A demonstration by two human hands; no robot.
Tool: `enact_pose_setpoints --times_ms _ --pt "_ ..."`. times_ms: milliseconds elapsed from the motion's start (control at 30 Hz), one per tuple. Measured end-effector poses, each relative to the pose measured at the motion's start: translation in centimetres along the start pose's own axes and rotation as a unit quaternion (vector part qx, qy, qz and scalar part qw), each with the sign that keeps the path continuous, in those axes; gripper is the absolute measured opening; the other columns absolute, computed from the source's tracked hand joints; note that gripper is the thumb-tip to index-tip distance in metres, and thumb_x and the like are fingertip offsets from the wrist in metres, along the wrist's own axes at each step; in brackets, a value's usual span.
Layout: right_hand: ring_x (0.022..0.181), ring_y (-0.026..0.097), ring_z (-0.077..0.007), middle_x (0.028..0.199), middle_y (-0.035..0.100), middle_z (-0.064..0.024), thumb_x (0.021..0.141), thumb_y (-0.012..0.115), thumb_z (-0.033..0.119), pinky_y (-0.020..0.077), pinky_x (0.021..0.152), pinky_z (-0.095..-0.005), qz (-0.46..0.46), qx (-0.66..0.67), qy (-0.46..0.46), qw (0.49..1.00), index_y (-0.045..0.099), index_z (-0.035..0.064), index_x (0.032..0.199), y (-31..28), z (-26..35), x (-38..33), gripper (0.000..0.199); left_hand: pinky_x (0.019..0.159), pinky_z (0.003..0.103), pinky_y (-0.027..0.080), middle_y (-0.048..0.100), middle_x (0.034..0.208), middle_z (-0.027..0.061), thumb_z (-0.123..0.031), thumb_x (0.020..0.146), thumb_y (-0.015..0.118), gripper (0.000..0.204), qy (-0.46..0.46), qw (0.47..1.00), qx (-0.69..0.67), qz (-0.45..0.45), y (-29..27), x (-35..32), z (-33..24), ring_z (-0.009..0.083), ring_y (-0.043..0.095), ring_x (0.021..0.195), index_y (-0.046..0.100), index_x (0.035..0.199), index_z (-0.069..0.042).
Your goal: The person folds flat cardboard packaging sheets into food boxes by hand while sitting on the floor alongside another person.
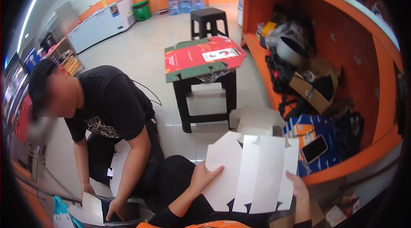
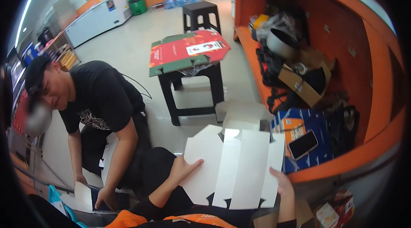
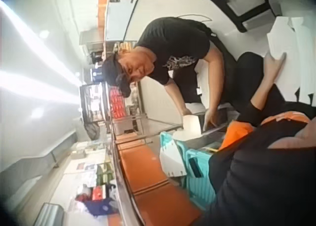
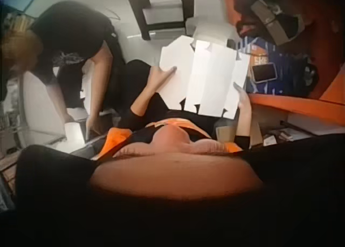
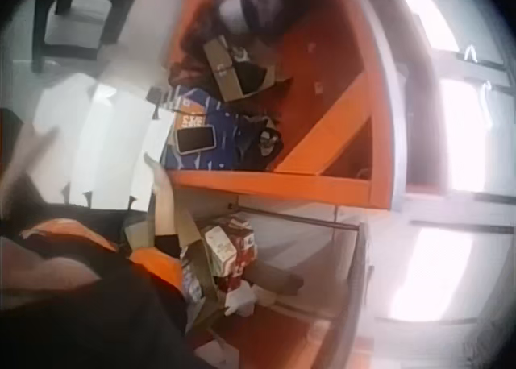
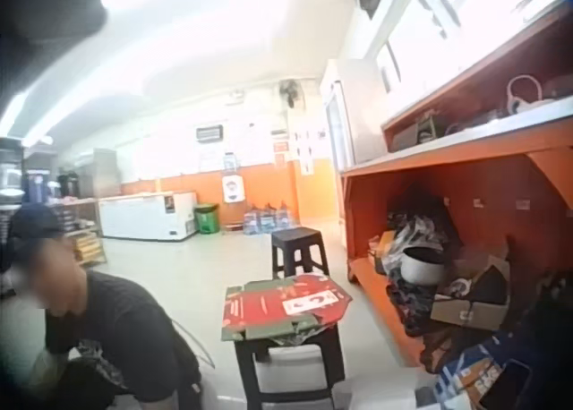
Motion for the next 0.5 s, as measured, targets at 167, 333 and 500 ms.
enact_pose_setpoints --times_ms 167,333,500 --pt "0.102 0.052 -0.0307 0.113 0.052 -0.016 0.082 0.056 0.022 0.0414 0.088 -0.0427 0.043 0.011 -0.008 0.999 0.041 -0.0024 0.12 -0.7 -2.7 0.5 0.047 0.069 0.031 0.049 0.063 0.087 0.0183 -0.035 0.071 0.067 0.05 -0.042 0.998 -0.029 0.039 -1.1 0.3 1.7 0.0255 0.063 0.076 0.057 0.101 0.004" --pt "0.106 0.049 -0.0287 0.116 0.05 -0.0141 0.082 0.057 0.024 0.0386 0.091 -0.043 0.081 0.075 -0.005 0.994 0.038 0.0011 0.123 1.6 -4.1 -0.1 0.05 0.073 0.03 0.048 0.061 0.094 0.0146 -0.045 0.079 0.056 0.058 -0.034 0.989 -0.06 0.132 -1.9 0.3 1.4 0.0202 0.06 0.083 0.052 0.11 0.004" --pt "0.105 0.048 -0.0273 0.115 0.048 -0.0158 0.082 0.055 0.018 0.0384 0.09 -0.0422 0.1 0.141 -0.036 0.984 0.039 0.0005 0.122 6.2 -3.6 -0.7 0.046 0.087 0.031 0.04 0.05 0.116 0.0125 -0.059 0.086 0.022 0.074 0.063 0.704 -0.622 0.338 -5.4 -1.9 -3.6 0.0186 0.053 0.1 0.018 0.135 -0.005"
Point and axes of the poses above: each hand's wrist, its own x-axis towards the middle knuckle, its own y-axis out of the palm, z = x × y, the point moved 6 cm from there along x, towards the middle knuckle
